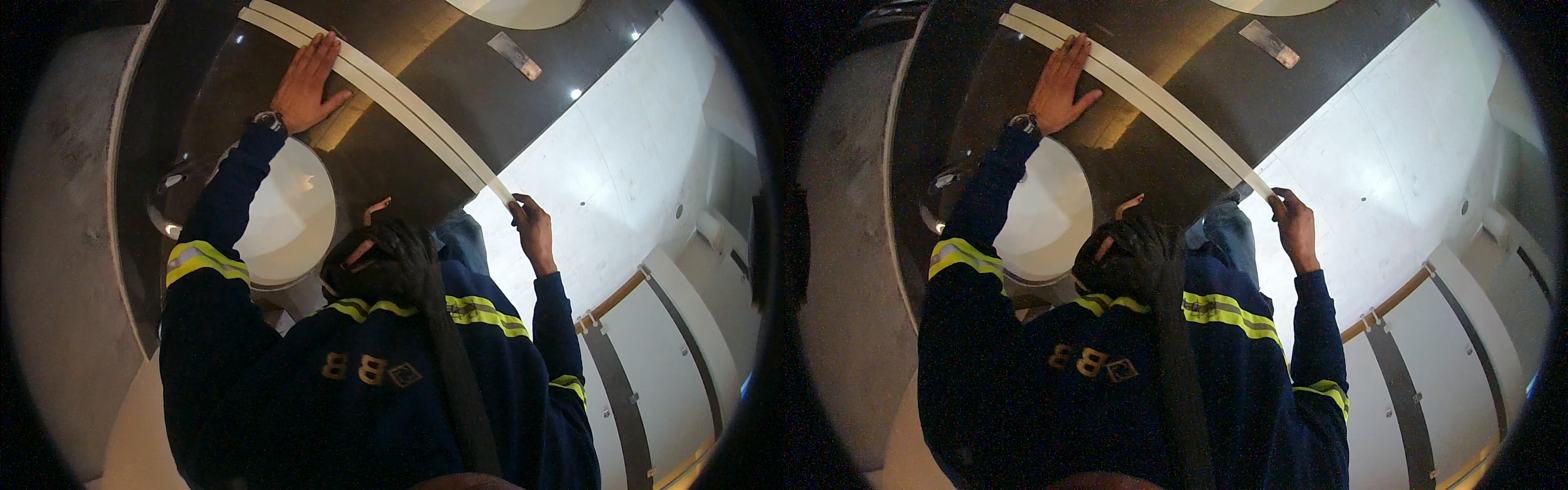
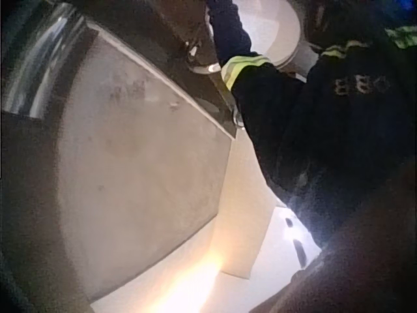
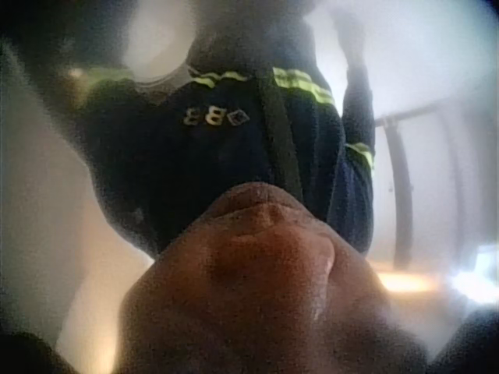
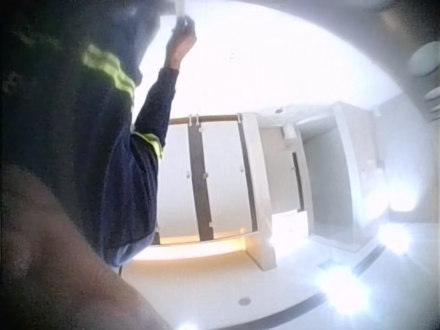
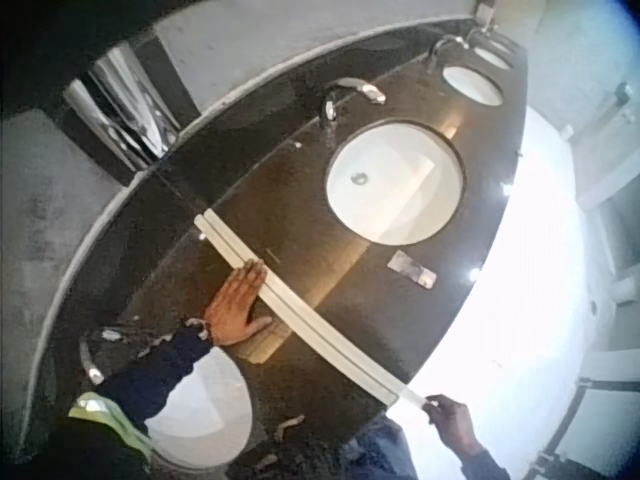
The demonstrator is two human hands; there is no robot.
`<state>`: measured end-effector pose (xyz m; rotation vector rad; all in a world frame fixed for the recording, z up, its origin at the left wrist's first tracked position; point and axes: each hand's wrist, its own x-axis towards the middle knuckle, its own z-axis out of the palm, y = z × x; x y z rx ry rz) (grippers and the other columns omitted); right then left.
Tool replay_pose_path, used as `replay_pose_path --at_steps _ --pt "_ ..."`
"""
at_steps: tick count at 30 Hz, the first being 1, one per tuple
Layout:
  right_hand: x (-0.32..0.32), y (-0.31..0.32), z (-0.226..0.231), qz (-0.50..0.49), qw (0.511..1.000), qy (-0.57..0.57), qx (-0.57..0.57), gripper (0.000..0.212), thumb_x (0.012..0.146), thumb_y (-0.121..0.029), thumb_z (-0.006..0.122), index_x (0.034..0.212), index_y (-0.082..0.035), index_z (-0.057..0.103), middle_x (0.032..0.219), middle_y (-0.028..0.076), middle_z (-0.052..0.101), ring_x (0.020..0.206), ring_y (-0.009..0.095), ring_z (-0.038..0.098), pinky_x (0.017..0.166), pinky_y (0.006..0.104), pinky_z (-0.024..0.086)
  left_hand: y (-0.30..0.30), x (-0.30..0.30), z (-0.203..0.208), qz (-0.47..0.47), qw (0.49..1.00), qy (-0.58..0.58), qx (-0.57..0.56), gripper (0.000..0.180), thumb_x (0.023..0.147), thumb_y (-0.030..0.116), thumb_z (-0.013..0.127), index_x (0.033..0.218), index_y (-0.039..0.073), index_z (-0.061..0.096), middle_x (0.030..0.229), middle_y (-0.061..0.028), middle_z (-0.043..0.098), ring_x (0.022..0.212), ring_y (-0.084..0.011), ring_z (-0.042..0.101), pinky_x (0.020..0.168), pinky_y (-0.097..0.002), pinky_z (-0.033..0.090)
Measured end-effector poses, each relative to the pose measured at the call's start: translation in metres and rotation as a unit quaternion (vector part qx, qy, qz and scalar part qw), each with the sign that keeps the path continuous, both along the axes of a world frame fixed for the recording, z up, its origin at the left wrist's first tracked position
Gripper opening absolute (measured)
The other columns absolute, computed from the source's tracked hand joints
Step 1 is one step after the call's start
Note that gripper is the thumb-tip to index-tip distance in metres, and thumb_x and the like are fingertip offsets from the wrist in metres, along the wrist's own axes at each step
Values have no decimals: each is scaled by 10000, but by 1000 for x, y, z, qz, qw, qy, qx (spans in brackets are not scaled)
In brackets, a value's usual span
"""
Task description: The person applies strips of white tape along the edge of a dark countertop in a bathroom. They smooth the tape with their hands, tear off sections, and continue applying additional strips along the same edge.
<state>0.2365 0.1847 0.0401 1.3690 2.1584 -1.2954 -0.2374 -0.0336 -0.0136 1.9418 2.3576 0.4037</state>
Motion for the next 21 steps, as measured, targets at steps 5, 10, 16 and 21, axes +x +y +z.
replay_pose_path --at_steps 5,10,16,21 --pt "3 0 -2 8 1000 8 9 286 1033 -259 630 1204 -45 715 729 118 681 650 188 658 631 351 518 1 31 3 36 999 -10 -32 1126 887 572 731 1660 71 82 1716 -187 131 1586 -356 152 1304 -500 151" --pt "6 1 -12 15 999 50 15 293 1035 -257 628 1196 -28 714 726 131 679 640 192 661 611 350 513 2 57 10 28 998 -35 -35 1067 913 619 666 1655 73 129 1716 -174 150 1587 -341 160 1303 -492 157" --pt "12 1 -16 26 998 54 15 332 1039 -275 612 1223 -16 709 710 92 673 604 142 609 561 325 484 -6 -17 14 77 995 33 -62 937 976 605 584 1638 54 214 1709 -146 206 1581 -313 196 1300 -456 180" --pt "8 -3 -12 -3 999 46 8 300 1023 -256 637 1180 -15 720 697 121 676 622 181 642 594 347 501 1 -97 12 143 988 48 -43 898 998 627 533 1614 24 279 1691 -168 259 1565 -318 244 1292 -440 209"
